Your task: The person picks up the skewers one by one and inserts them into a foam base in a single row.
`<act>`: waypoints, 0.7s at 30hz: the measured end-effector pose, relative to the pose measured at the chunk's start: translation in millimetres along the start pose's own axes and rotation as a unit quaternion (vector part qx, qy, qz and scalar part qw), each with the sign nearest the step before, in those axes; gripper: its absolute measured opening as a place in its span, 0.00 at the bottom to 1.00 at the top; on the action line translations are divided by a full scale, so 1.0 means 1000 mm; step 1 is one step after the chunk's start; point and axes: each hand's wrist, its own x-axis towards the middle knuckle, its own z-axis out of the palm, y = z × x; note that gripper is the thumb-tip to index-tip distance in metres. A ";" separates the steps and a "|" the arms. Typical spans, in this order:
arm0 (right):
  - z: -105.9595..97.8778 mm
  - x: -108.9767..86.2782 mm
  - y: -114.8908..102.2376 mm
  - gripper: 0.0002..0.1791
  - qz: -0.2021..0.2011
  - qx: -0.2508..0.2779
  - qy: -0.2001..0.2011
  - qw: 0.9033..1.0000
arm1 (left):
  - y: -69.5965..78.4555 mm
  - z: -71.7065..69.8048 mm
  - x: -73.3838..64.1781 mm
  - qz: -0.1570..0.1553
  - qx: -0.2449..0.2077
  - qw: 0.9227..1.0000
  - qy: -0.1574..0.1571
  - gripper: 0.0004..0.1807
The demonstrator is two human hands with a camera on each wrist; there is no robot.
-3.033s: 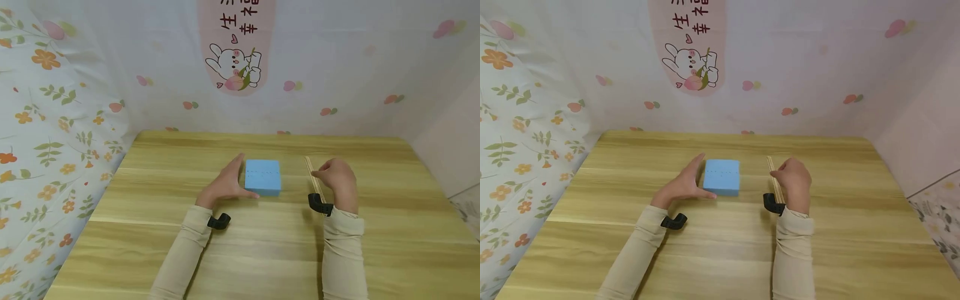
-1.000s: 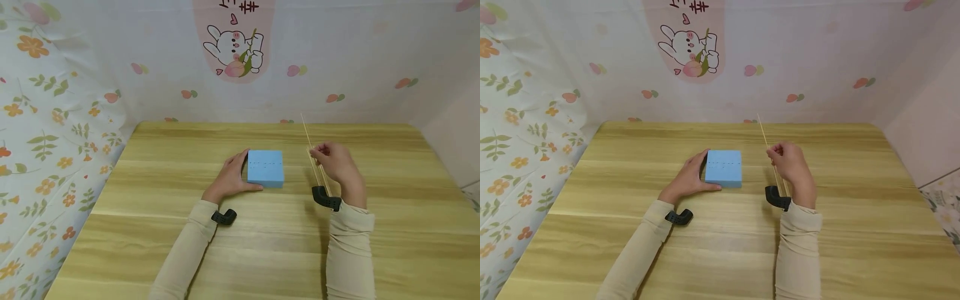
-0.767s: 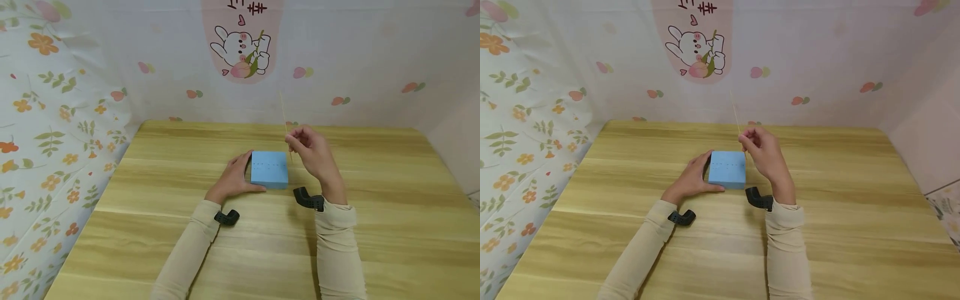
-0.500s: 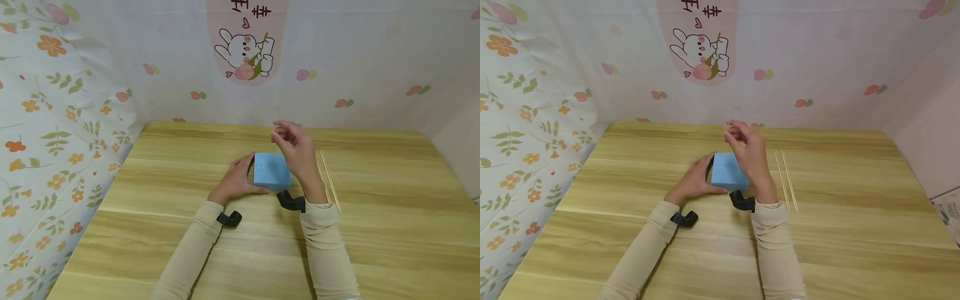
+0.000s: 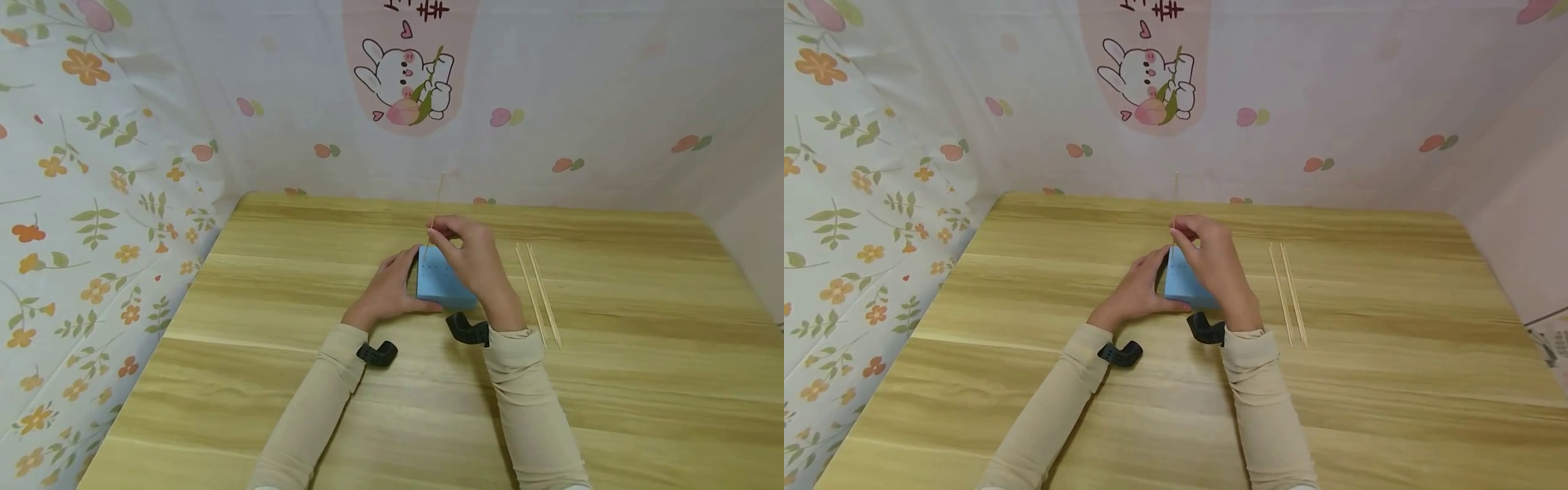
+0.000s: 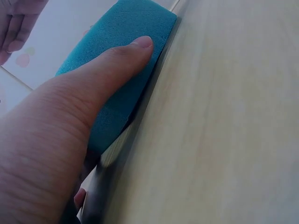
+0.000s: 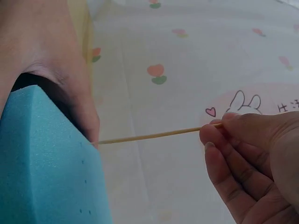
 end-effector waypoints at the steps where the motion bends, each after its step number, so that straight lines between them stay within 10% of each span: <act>1: 0.000 0.000 0.000 0.10 0.006 0.001 -0.004 1.000 | 0.000 0.000 0.000 0.001 0.000 1.000 0.000 0.69; 21: 0.000 -0.001 0.001 0.09 0.026 0.000 -0.012 1.000 | -0.001 0.000 0.000 0.006 -0.003 1.000 0.002 0.69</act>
